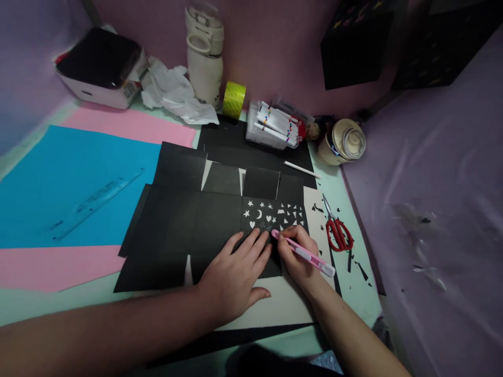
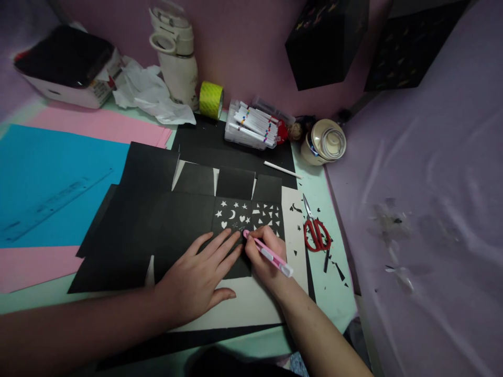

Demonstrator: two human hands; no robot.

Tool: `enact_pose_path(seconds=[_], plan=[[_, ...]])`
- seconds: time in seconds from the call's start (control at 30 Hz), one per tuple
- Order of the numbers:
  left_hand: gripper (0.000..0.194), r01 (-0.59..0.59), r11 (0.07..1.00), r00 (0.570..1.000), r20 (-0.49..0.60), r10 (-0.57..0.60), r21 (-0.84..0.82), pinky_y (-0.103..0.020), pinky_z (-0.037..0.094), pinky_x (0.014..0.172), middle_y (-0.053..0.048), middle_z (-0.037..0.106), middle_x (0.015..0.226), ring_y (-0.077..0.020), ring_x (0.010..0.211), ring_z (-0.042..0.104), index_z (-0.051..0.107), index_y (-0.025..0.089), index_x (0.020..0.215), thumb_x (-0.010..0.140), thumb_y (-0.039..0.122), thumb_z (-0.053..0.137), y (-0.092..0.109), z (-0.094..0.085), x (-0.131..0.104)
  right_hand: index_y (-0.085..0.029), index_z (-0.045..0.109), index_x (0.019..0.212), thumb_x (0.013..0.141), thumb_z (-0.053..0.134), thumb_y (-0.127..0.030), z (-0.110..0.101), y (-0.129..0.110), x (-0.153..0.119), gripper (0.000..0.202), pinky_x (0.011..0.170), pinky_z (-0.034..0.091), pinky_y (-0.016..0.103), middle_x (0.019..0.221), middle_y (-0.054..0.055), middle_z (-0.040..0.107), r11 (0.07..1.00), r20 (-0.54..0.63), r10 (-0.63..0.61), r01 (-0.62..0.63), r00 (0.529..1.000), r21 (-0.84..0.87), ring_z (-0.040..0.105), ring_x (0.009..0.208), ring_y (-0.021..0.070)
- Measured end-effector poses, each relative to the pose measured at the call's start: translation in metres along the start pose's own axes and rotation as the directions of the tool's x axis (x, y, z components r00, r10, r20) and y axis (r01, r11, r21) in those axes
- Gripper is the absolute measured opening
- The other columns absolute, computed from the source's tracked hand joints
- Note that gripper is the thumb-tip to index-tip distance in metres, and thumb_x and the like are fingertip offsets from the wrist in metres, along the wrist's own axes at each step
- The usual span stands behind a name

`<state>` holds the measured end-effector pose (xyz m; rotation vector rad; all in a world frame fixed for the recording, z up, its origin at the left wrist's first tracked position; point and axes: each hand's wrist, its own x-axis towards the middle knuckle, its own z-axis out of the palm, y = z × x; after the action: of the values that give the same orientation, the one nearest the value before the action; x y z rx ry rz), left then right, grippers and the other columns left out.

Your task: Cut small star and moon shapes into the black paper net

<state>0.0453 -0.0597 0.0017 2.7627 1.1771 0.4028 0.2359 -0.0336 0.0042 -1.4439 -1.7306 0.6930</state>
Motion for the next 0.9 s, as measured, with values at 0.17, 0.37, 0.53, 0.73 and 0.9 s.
enact_pose_path(seconds=[0.17, 0.37, 0.53, 0.73, 0.9], plan=[[0.079, -0.004, 1.000, 1.000, -0.006, 0.004, -0.001, -0.046, 0.022, 0.111, -0.013, 0.041, 0.152, -0.0291, 0.139, 0.035, 0.046, 0.012, 0.140, 0.085, 0.070, 0.048, 0.000, 0.001, 0.000, -0.023, 0.056, 0.080, 0.087, 0.058, -0.021, -0.003, -0.001, 0.000, 0.008, 0.061, 0.046, 0.026, 0.073, -0.001, 0.064, 1.000, 0.022, 0.021, -0.021, 1.000, -0.001, 0.059, 0.064, 0.0143], [0.079, -0.005, 1.000, 1.000, 0.005, 0.005, -0.001, -0.047, 0.023, 0.111, -0.013, 0.040, 0.153, -0.0298, 0.140, 0.034, 0.046, 0.014, 0.141, 0.085, 0.070, 0.047, 0.001, 0.000, 0.000, -0.023, 0.057, 0.083, 0.088, 0.060, -0.022, -0.015, 0.001, 0.008, 0.006, 0.063, 0.046, 0.025, 0.079, 0.000, 0.065, 0.999, 0.179, 0.035, -0.035, 0.983, -0.001, 0.060, 0.069, 0.0140], [0.078, -0.004, 1.000, 1.000, 0.020, 0.004, -0.008, -0.047, 0.022, 0.111, -0.012, 0.040, 0.153, -0.0295, 0.140, 0.033, 0.045, 0.014, 0.141, 0.086, 0.069, 0.047, 0.000, -0.001, -0.001, -0.023, 0.061, 0.085, 0.089, 0.061, -0.022, -0.023, 0.005, 0.016, 0.004, 0.068, 0.047, 0.026, 0.082, 0.000, 0.065, 0.996, 0.242, 0.003, -0.024, 0.970, 0.083, 0.061, 0.075, 0.0146], [0.074, -0.013, 1.000, 0.999, 0.033, 0.014, -0.022, -0.048, 0.021, 0.111, -0.009, 0.039, 0.153, -0.0298, 0.140, 0.032, 0.045, 0.015, 0.141, 0.088, 0.067, 0.045, -0.001, -0.002, 0.001, -0.023, 0.064, 0.088, 0.087, 0.064, -0.024, -0.028, 0.005, 0.020, 0.001, 0.068, 0.049, 0.026, 0.084, 0.001, 0.068, 0.993, 0.259, 0.036, -0.064, 0.965, 0.100, 0.063, 0.077, 0.0156], [0.074, -0.019, 0.999, 0.999, 0.040, 0.020, -0.027, -0.048, 0.022, 0.110, -0.008, 0.040, 0.153, -0.0297, 0.140, 0.031, 0.045, 0.014, 0.142, 0.089, 0.066, 0.046, -0.001, -0.001, 0.001, -0.022, 0.064, 0.087, 0.088, 0.063, -0.025, -0.030, 0.005, 0.021, 0.003, 0.067, 0.048, 0.026, 0.083, 0.001, 0.067, 0.993, 0.273, 0.051, -0.078, 0.961, 0.087, 0.062, 0.076, 0.0151]])
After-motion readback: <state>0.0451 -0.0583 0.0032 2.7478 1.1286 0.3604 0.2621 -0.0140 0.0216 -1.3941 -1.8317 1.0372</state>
